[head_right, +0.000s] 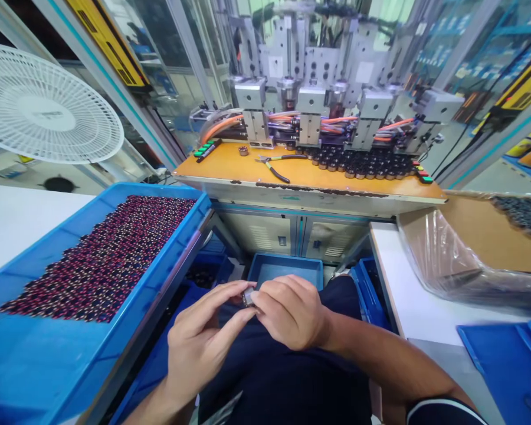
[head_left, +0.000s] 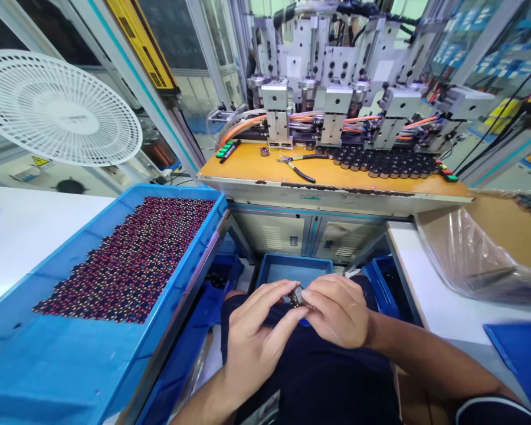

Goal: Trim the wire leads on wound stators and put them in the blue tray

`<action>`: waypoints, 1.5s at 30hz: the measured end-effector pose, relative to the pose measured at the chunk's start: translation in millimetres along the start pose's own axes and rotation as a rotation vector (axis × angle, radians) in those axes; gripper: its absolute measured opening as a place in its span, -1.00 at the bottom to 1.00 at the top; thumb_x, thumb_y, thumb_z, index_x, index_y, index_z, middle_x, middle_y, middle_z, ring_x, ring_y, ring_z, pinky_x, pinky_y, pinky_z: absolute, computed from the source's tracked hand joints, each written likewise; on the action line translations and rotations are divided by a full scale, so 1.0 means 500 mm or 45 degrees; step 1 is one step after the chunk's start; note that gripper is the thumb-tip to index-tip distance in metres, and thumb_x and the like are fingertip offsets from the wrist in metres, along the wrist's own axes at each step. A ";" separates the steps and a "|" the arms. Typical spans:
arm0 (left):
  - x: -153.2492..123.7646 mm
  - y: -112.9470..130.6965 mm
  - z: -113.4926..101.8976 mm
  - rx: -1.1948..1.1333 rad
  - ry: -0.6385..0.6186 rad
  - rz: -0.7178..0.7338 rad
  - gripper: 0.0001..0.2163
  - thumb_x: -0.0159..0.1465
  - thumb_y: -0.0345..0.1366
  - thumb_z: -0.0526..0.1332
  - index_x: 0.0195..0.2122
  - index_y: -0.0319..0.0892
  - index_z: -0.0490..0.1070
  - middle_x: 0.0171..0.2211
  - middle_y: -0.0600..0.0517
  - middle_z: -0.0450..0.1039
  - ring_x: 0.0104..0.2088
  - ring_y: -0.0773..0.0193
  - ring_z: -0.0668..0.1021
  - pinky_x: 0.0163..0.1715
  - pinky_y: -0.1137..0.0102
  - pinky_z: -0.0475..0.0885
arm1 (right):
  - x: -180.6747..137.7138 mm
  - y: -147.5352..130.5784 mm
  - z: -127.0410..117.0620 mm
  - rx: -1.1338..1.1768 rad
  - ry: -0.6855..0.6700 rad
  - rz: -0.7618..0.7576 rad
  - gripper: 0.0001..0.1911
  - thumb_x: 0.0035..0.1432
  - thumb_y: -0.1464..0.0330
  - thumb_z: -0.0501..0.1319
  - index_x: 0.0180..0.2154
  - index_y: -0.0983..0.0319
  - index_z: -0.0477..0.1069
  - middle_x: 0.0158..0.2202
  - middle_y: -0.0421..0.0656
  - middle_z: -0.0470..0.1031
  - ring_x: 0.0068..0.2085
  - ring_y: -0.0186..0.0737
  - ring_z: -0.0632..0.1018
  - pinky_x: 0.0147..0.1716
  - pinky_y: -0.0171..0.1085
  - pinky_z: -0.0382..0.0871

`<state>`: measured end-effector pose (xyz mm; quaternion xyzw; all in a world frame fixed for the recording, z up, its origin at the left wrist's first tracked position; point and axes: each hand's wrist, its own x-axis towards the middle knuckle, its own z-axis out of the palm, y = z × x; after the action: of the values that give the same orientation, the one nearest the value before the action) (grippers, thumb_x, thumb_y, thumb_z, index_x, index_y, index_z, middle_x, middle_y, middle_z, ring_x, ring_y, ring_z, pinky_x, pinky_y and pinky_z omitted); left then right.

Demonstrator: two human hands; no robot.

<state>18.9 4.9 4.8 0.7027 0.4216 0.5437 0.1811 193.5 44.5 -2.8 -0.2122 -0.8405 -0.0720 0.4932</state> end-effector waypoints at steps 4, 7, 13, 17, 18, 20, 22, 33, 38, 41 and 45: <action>0.001 -0.009 -0.006 -0.029 -0.024 0.014 -0.65 0.15 -0.51 0.38 -0.04 -0.13 0.49 -0.13 -0.01 0.62 -0.12 0.22 0.62 -0.09 0.34 0.55 | 0.019 -0.012 -0.013 0.305 -0.018 0.215 -0.80 0.29 0.34 0.22 -0.11 0.34 0.40 -0.30 -0.02 0.50 -0.32 -0.23 0.54 -0.35 -0.29 0.47; -0.002 -0.013 -0.010 -0.045 -0.032 0.039 -0.62 0.16 -0.54 0.36 -0.01 -0.12 0.49 -0.10 -0.03 0.61 -0.10 0.22 0.62 -0.09 0.34 0.55 | 0.032 -0.019 -0.019 0.434 -0.007 0.257 -0.85 0.32 0.34 0.22 -0.17 0.32 0.44 -0.35 -0.06 0.48 -0.36 -0.28 0.51 -0.38 -0.33 0.44; -0.002 -0.004 -0.012 -0.421 -0.053 -0.261 -0.69 0.17 -0.51 0.36 -0.09 -0.05 0.55 -0.09 -0.02 0.61 -0.14 0.24 0.65 -0.28 0.47 0.60 | 0.037 -0.031 -0.014 0.747 0.084 0.580 -0.93 0.26 0.53 0.24 -0.25 0.28 0.47 -0.38 -0.13 0.45 -0.36 -0.33 0.49 -0.38 -0.35 0.40; 0.002 -0.002 -0.009 -0.567 -0.047 -0.301 -0.72 0.17 -0.51 0.36 -0.13 -0.04 0.56 -0.12 0.00 0.62 -0.12 0.23 0.65 -0.25 0.46 0.62 | 0.030 -0.029 -0.018 0.845 0.054 0.668 -0.93 0.23 0.54 0.26 -0.28 0.29 0.49 -0.40 -0.15 0.45 -0.36 -0.33 0.48 -0.37 -0.35 0.38; 0.002 -0.003 -0.010 -0.534 -0.035 -0.278 -0.72 0.17 -0.52 0.35 -0.14 -0.05 0.56 -0.12 0.00 0.61 -0.11 0.24 0.65 -0.24 0.46 0.62 | 0.027 -0.023 -0.024 0.839 0.032 0.708 -0.92 0.23 0.54 0.26 -0.31 0.28 0.49 -0.41 -0.16 0.45 -0.37 -0.34 0.48 -0.37 -0.35 0.38; 0.000 -0.007 -0.014 -0.394 -0.003 -0.202 -0.70 0.17 -0.56 0.33 -0.12 -0.08 0.54 -0.10 -0.02 0.60 -0.08 0.24 0.63 -0.17 0.43 0.61 | 0.020 -0.007 -0.043 0.784 -0.010 0.819 -0.88 0.24 0.53 0.25 -0.36 0.26 0.47 -0.43 -0.19 0.44 -0.38 -0.35 0.47 -0.37 -0.35 0.37; -0.001 -0.011 -0.020 -0.186 0.019 -0.080 -0.67 0.15 -0.59 0.34 -0.10 -0.12 0.52 -0.08 -0.04 0.59 -0.07 0.23 0.62 -0.08 0.38 0.58 | 0.018 0.010 -0.064 0.646 -0.010 0.845 -0.93 0.25 0.49 0.25 -0.31 0.24 0.46 -0.39 -0.18 0.43 -0.37 -0.32 0.47 -0.37 -0.33 0.38; -0.011 -0.016 -0.030 0.142 -0.124 0.258 -0.57 0.13 -0.61 0.33 0.03 -0.19 0.46 -0.01 -0.13 0.57 -0.03 0.15 0.62 0.01 0.31 0.56 | 0.068 -0.023 -0.029 0.358 -0.122 0.275 -0.85 0.33 0.48 0.15 -0.34 0.27 0.41 -0.39 -0.14 0.47 -0.35 -0.26 0.45 -0.29 -0.22 0.35; -0.023 -0.017 -0.046 -0.061 -0.107 0.177 -0.57 0.11 -0.66 0.33 -0.02 -0.14 0.50 0.00 -0.09 0.55 -0.09 0.19 0.64 -0.09 0.32 0.59 | 0.060 -0.027 -0.026 0.900 -0.211 0.923 -0.81 0.26 0.43 0.25 -0.43 0.26 0.40 -0.43 -0.22 0.44 -0.38 -0.35 0.46 -0.35 -0.36 0.35; -0.022 -0.021 -0.049 -0.070 -0.088 0.193 -0.61 0.13 -0.67 0.30 -0.07 -0.15 0.53 0.01 -0.09 0.54 -0.13 0.23 0.64 -0.14 0.38 0.60 | 0.057 -0.028 -0.027 1.041 -0.304 1.081 -0.83 0.22 0.41 0.26 -0.44 0.27 0.42 -0.42 -0.22 0.45 -0.38 -0.36 0.46 -0.35 -0.37 0.35; -0.018 -0.031 -0.052 -0.104 -0.002 0.149 -0.66 0.15 -0.65 0.30 -0.11 -0.15 0.53 -0.04 -0.07 0.56 -0.09 0.22 0.63 -0.09 0.36 0.59 | 0.096 0.032 -0.023 0.916 -0.402 1.008 -0.82 0.22 0.36 0.26 -0.43 0.27 0.43 -0.43 -0.22 0.48 -0.39 -0.34 0.49 -0.36 -0.37 0.37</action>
<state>-11.7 1.5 -2.9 0.7186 0.3570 0.5696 0.1781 189.2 68.8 42.6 -0.3383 -0.7319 0.4429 0.3919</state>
